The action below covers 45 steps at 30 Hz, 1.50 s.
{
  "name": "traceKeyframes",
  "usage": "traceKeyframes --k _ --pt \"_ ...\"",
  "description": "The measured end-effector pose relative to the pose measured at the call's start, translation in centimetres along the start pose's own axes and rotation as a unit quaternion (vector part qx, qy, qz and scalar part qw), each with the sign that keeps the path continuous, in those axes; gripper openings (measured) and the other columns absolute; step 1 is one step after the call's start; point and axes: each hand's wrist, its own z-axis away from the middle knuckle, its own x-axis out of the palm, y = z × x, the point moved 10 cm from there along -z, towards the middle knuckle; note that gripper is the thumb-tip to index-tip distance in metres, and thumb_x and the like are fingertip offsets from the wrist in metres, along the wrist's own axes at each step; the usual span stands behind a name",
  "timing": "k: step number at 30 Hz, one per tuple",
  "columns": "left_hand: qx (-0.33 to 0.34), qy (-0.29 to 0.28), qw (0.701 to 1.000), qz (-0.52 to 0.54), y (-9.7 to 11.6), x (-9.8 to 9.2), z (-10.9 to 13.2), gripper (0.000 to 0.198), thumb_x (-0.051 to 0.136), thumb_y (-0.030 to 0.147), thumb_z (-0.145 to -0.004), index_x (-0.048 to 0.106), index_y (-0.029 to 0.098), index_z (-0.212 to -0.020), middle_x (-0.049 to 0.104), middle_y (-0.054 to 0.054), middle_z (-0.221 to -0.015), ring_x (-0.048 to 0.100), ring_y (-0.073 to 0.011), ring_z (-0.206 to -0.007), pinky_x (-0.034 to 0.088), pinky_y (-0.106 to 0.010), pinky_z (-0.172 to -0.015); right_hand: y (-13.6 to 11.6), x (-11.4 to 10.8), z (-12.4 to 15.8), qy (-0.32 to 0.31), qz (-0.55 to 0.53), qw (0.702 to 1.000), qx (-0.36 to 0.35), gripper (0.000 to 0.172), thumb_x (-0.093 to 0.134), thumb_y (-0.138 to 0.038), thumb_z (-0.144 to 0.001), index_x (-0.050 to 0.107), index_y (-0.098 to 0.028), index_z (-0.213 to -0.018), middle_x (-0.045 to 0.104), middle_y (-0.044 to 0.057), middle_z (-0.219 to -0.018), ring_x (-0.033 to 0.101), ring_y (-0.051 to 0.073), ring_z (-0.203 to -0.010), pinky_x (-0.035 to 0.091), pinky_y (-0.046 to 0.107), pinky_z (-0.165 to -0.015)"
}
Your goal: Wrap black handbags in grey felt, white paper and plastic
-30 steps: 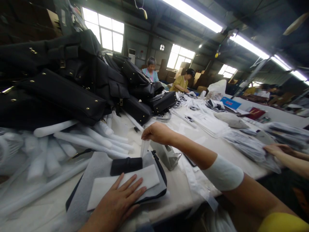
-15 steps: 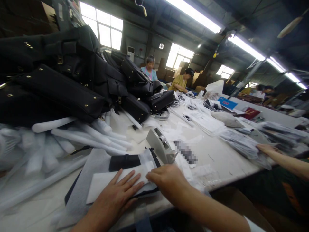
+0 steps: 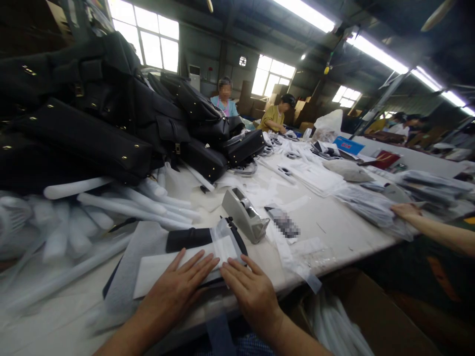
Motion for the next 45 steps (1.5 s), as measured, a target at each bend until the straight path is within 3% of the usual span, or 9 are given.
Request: traceKeyframes --k 9,17,21,24,26,30,34,41,45 --pt "-0.006 0.002 1.0 0.013 -0.1 -0.1 -0.1 0.065 0.052 0.031 -0.097 0.02 0.028 -0.153 0.053 -0.004 -0.145 0.047 -0.0191 -0.135 0.023 -0.043 -0.119 -0.9 -2.2 -1.3 -0.034 0.022 0.999 -0.033 0.032 0.037 -0.01 -0.101 0.066 -0.008 -0.115 0.074 0.013 -0.111 0.07 0.023 -0.105 0.057 0.039 -0.092" --pt "0.013 -0.006 1.0 -0.012 0.2 -0.1 -0.4 0.054 0.05 0.038 -0.098 0.031 0.035 -0.149 0.054 -0.001 -0.144 0.051 -0.023 -0.131 0.026 -0.048 -0.116 -1.6 -1.5 0.3 -0.02 -0.001 1.0 -0.014 0.031 0.038 -0.012 -0.101 0.067 -0.01 -0.113 0.075 0.012 -0.108 0.071 0.023 -0.101 0.059 0.036 -0.082" --pt "0.012 -0.019 1.0 -0.017 0.2 0.3 -0.2 0.048 0.047 0.042 -0.099 0.038 0.036 -0.145 0.053 -0.002 -0.145 0.051 -0.0254 -0.132 0.031 -0.051 -0.112 0.0 -1.7 0.6 -0.052 -0.113 0.991 0.053 0.028 0.051 -0.032 -0.1 0.067 -0.015 -0.116 0.074 0.011 -0.111 0.069 0.025 -0.107 0.056 0.039 -0.093" --pt "0.003 -0.026 1.0 -0.007 0.0 0.7 -0.1 0.049 0.048 0.039 -0.099 0.037 0.036 -0.146 0.052 -0.003 -0.146 0.049 -0.0257 -0.133 0.031 -0.051 -0.112 2.5 -2.1 0.6 -0.056 -0.199 0.968 0.142 0.025 0.05 -0.03 -0.101 0.069 -0.019 -0.112 0.076 0.007 -0.1 0.072 0.018 -0.093 0.057 0.027 -0.085" --pt "-0.001 -0.028 1.0 -0.001 -0.1 0.9 -0.1 0.05 0.048 0.037 -0.099 0.034 0.037 -0.147 0.051 -0.003 -0.147 0.048 -0.0255 -0.134 0.029 -0.051 -0.113 3.9 -2.4 0.2 -0.048 -0.189 0.967 0.164 0.022 0.049 -0.025 -0.101 0.07 -0.02 -0.108 0.076 0.005 -0.093 0.071 0.015 -0.083 0.056 0.025 -0.078" --pt "-0.002 -0.02 1.0 0.008 -0.2 1.1 0.0 0.053 0.049 0.038 -0.099 0.03 0.038 -0.149 0.05 -0.002 -0.148 0.047 -0.026 -0.135 0.028 -0.052 -0.114 3.8 -0.9 -1.5 -0.101 -0.104 0.987 0.075 0.017 0.063 -0.03 -0.094 0.07 -0.021 -0.107 0.074 0.006 -0.095 0.065 0.02 -0.086 0.052 0.033 -0.081" --pt "-0.004 0.007 1.0 0.017 -0.1 0.7 0.0 0.055 0.049 0.038 -0.098 0.029 0.037 -0.15 0.053 -0.003 -0.145 0.05 -0.0257 -0.132 0.028 -0.052 -0.113 3.2 1.4 -2.0 -0.164 -0.038 0.986 0.011 0.025 0.075 -0.035 -0.084 0.068 -0.023 -0.105 0.072 0.004 -0.092 0.06 0.02 -0.083 0.047 0.034 -0.077" --pt "-0.009 0.004 1.0 0.017 -0.2 0.6 -0.1 0.047 0.048 0.037 -0.099 0.039 0.034 -0.145 0.053 -0.002 -0.145 0.049 -0.0243 -0.133 0.027 -0.051 -0.113 0.9 1.5 -1.5 -0.11 0.035 0.988 -0.101 0.014 0.051 -0.017 -0.1 0.064 -0.016 -0.104 0.068 0.005 -0.088 0.057 0.019 -0.083 0.042 0.036 -0.082" --pt "-0.014 -0.002 1.0 0.025 -0.4 0.3 -0.4 0.045 0.047 0.035 -0.1 0.04 0.032 -0.144 0.056 -0.002 -0.142 0.051 -0.024 -0.13 0.029 -0.05 -0.112 0.9 1.8 -2.1 -0.097 0.066 0.989 -0.088 0.02 0.044 -0.016 -0.102 0.063 -0.017 -0.096 0.064 0.004 -0.082 0.054 0.019 -0.077 0.039 0.035 -0.076"
